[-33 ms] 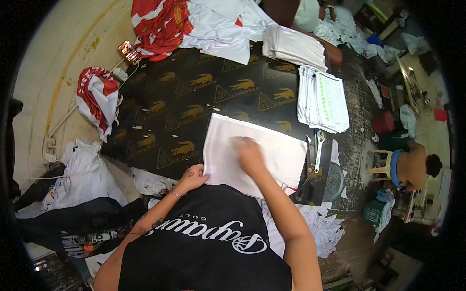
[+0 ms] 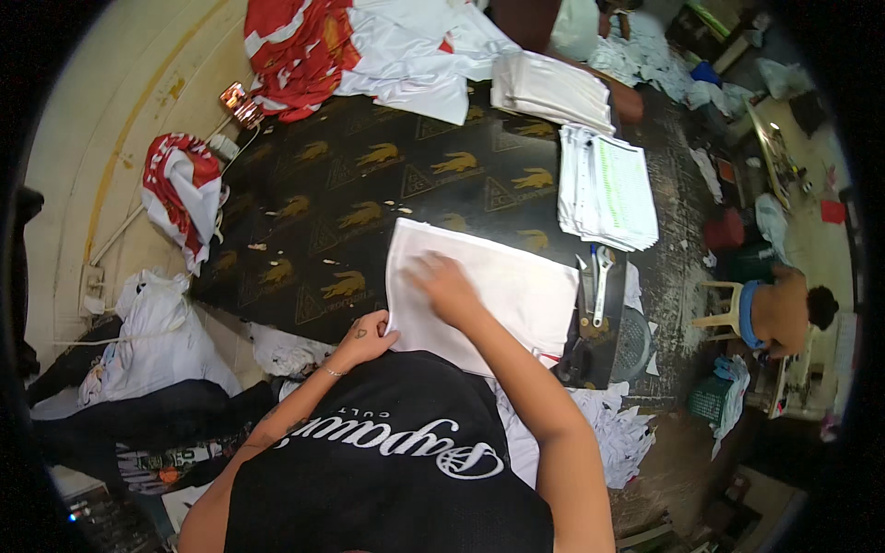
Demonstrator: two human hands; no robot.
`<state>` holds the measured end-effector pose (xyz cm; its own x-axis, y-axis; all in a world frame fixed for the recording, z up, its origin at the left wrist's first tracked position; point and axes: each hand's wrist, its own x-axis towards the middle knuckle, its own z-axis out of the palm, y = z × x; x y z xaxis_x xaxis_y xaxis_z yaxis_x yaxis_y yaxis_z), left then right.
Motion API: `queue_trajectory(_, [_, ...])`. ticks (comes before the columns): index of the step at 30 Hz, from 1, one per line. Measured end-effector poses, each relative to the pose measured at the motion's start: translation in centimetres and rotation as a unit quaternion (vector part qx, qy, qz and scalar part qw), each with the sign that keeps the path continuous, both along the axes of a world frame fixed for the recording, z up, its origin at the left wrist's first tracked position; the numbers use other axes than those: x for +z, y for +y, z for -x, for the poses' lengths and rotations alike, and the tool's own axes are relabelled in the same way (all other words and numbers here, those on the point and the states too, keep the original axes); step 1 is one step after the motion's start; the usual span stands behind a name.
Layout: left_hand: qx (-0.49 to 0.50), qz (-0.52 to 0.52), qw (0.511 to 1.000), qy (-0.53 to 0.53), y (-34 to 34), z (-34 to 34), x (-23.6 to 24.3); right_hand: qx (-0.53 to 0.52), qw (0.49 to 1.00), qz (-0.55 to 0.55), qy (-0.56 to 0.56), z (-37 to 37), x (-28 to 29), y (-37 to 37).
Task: The person unfolds red and white jerseys, places white fabric sheets on a table, and cuts them with shears. The person repeats this process for multiple jerseys and fabric pieces, folding the cut pieces afterward.
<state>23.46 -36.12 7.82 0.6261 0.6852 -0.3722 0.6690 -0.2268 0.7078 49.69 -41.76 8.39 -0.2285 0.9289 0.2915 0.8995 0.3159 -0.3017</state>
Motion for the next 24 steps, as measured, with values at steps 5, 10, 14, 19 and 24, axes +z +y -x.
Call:
queue_trajectory(5, [-0.021,-0.019,0.983,-0.179,2.2,-4.6,9.8,0.053,0.995,0.069,-0.045,-2.3,1.7,14.2])
queue_trajectory(10, [0.057,-0.326,0.889,-0.316,5.8,-6.2,23.3,-0.025,0.966,-0.214,0.14,-13.2,17.2,17.9])
queue_trajectory(14, [-0.033,-0.377,0.883,-0.28,8.7,-2.5,27.7,-0.091,0.954,-0.276,0.068,-17.4,23.8,13.9])
queue_trajectory(19, [-0.041,-0.177,0.979,-0.094,11.8,2.9,17.8,-0.082,0.977,-0.129,0.152,-12.5,13.6,7.5])
queue_trajectory(24, [-0.002,-0.04,0.994,0.103,11.2,6.7,4.8,-0.13,0.977,0.105,0.133,-4.1,0.8,1.8])
